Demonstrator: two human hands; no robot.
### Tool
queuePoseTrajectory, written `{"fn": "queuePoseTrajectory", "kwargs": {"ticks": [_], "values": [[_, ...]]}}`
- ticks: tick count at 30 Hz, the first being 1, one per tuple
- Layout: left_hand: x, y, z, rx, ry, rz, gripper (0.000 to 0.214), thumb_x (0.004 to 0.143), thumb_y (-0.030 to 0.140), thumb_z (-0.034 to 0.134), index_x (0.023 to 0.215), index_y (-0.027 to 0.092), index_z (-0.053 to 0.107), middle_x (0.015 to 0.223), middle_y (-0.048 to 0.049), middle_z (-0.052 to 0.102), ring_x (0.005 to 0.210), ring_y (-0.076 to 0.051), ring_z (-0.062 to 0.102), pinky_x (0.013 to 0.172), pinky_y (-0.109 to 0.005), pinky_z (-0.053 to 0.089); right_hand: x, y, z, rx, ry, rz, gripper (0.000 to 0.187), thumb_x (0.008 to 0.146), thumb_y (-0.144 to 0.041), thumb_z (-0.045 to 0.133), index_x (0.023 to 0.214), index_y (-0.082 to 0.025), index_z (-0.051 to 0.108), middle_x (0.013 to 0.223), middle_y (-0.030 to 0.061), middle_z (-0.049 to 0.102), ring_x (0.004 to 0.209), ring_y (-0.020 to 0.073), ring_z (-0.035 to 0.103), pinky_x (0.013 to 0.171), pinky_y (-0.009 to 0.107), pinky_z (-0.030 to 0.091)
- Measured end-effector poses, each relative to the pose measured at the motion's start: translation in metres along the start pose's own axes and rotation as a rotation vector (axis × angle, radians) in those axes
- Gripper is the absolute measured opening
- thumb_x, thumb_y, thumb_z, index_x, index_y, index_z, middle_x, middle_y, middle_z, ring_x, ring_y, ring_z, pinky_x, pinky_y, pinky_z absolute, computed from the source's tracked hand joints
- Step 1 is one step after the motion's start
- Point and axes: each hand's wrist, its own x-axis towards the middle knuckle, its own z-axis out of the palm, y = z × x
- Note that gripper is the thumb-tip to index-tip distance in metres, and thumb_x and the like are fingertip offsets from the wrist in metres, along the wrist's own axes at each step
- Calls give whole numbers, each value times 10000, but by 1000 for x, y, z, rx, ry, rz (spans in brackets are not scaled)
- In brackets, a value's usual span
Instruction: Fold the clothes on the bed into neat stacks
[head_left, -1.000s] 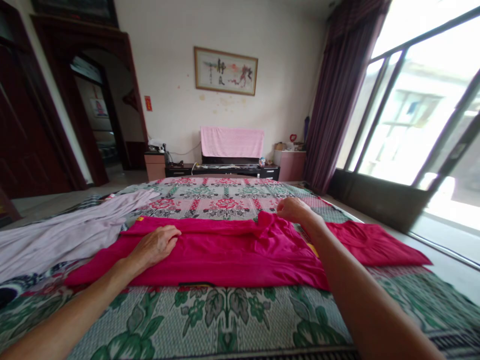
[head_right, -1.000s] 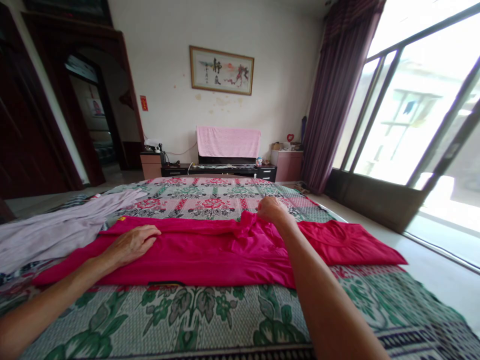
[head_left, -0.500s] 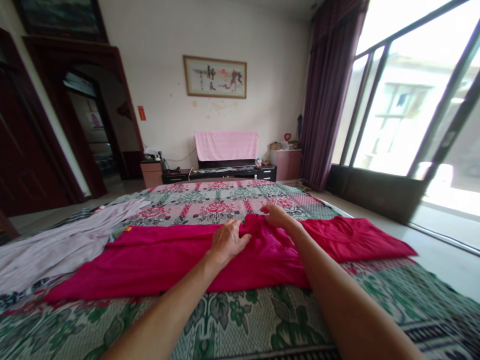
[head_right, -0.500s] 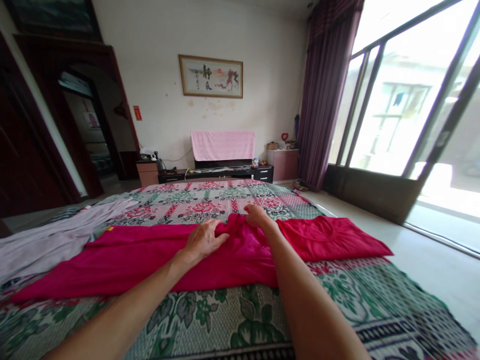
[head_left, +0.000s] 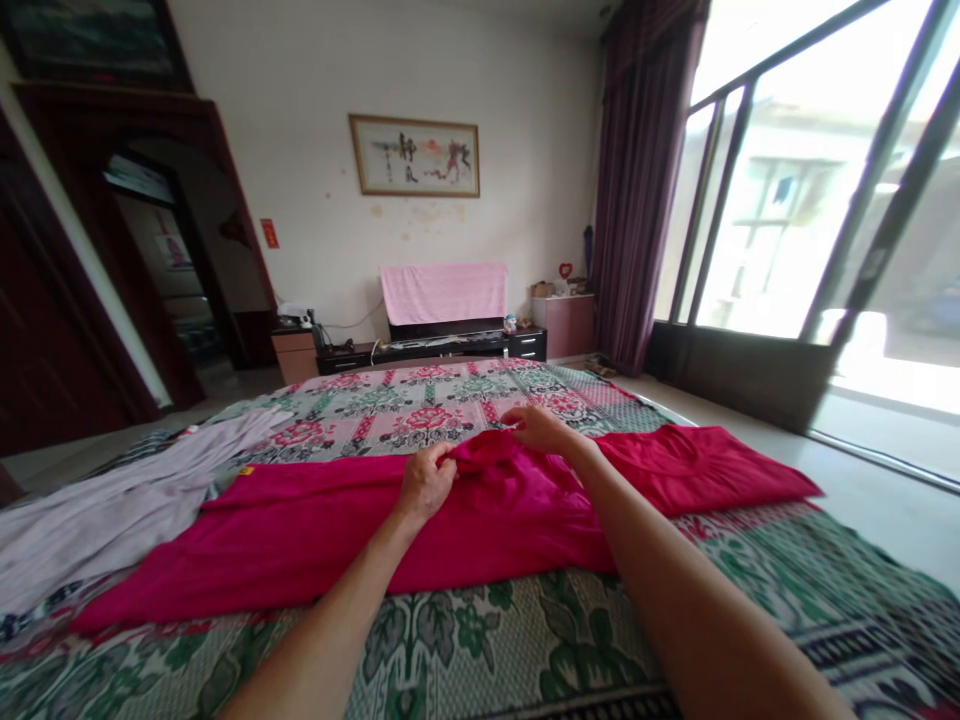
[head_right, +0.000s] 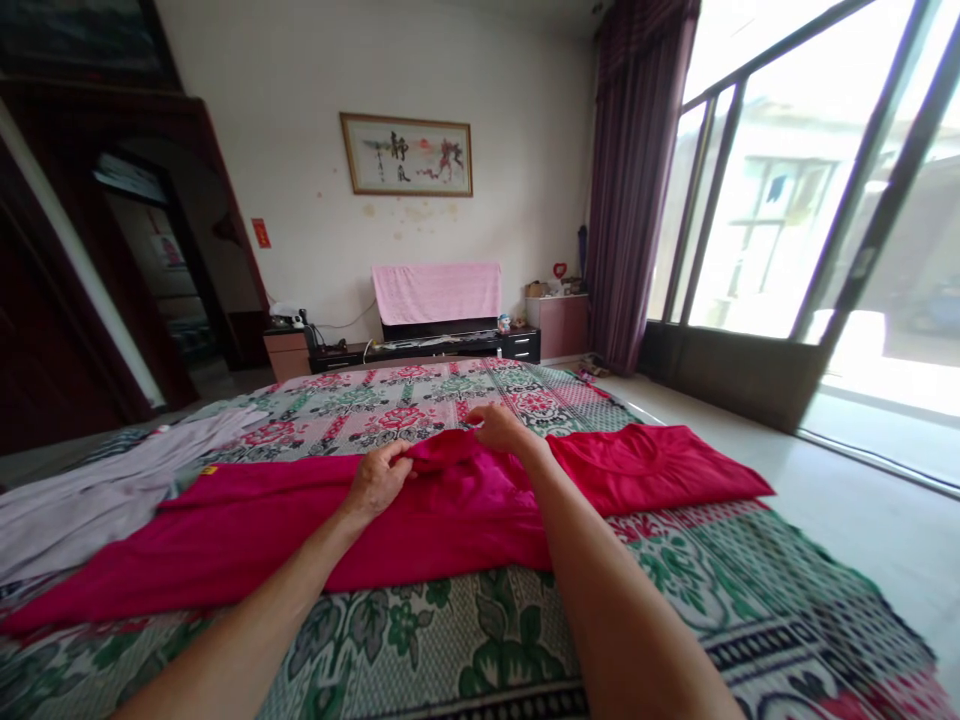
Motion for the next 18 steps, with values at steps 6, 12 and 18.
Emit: {"fn": "queuePoseTrajectory", "kwargs": {"ticks": [6, 12, 18], "values": [[-4, 4, 4, 164, -19, 99, 222, 740, 137, 505, 841, 180, 698, 769, -19, 716, 722, -147, 638, 706, -244, 451, -2, -13, 9, -87, -103, -52, 305, 719, -299, 633, 992, -190, 715, 889, 36, 727, 795, 168, 640, 683, 220, 444], [-3, 11, 0, 181, 21, 9, 149, 768, 271, 588, 815, 169, 686, 774, -40, 713, 727, -160, 630, 700, -258, 448, 1, -30, 14, -142, 208, 140, 284, 787, -193, 468, 915, -195, 722, 845, 56, 725, 777, 162, 636, 672, 221, 412], [0, 11, 2, 46, 10, 30, 450, 694, 158, 635, 1144, 171, 610, 1024, -50, 712, 753, -138, 657, 784, -266, 497, 1, -42, -23, -89, 408, 157, 314, 752, -223, 485, 969, -203, 711, 741, 22, 704, 673, 155, 610, 649, 232, 408]]}}
